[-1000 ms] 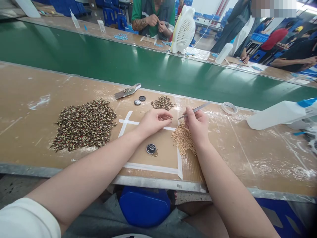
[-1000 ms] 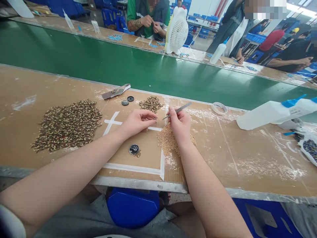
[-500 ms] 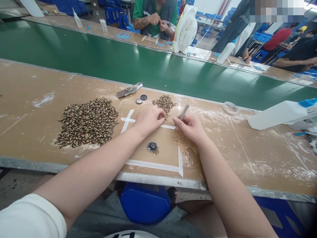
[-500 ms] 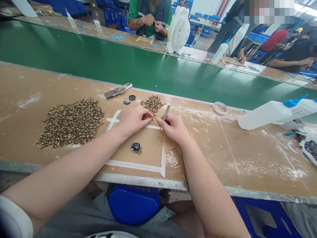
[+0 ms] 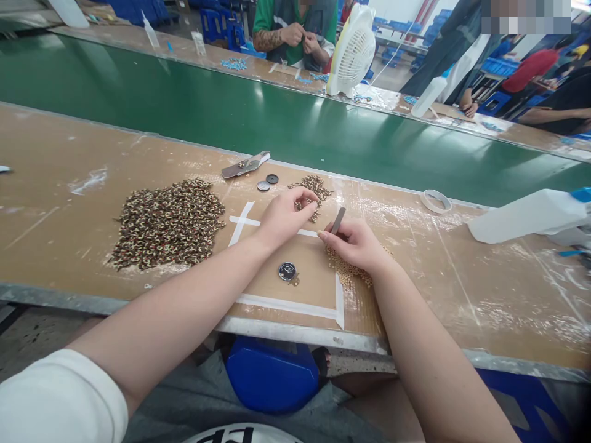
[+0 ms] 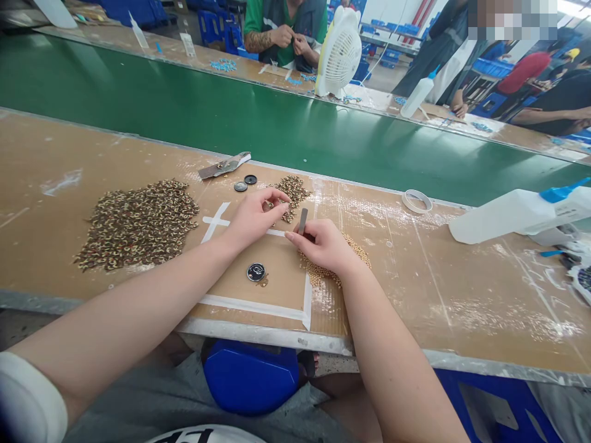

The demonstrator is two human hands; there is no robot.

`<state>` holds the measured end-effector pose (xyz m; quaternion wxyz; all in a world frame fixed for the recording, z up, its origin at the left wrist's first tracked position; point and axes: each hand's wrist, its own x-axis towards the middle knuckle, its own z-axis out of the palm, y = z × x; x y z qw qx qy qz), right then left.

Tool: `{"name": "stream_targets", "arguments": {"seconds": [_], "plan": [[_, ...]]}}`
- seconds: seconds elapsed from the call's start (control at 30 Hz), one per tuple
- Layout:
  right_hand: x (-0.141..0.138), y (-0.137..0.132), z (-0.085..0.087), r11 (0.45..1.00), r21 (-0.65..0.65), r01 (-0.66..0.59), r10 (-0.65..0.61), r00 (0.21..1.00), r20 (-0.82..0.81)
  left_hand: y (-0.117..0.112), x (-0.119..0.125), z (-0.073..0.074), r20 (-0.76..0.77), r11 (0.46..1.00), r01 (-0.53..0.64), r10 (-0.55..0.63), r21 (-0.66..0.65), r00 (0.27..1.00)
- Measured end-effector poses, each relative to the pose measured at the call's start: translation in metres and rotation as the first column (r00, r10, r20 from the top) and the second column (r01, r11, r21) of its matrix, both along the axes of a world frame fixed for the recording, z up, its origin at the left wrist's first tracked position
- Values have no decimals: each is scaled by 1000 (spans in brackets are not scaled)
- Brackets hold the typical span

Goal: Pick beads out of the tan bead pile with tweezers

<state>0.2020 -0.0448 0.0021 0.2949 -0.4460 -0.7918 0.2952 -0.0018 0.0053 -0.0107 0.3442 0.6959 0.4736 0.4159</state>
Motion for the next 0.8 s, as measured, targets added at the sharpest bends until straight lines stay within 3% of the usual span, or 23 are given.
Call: {"name": "stream_targets", "arguments": {"seconds": [0.47,0.57,0.63,0.73,0.8], "plan": [[-2,-1,-2,998,54,-29,25,998,62,5,4,-7,167,995,81,-71,-53,983],[-3,-1,-1,999,48,-16,18,999,-28,5,6,-6,196,991,109,-91,-80,976],[-3,0,-2,998,36,46,-39,982,-184,3,6,-3,237,983,148,-118,-113,964],[-2,4,-3,982,-66,178,-187,844,-503,-2,5,4,355,910,342,-247,-233,901],[-2,7,-3,971,-164,176,-241,715,-656,-7,3,7,466,781,528,-351,-334,813]]}}
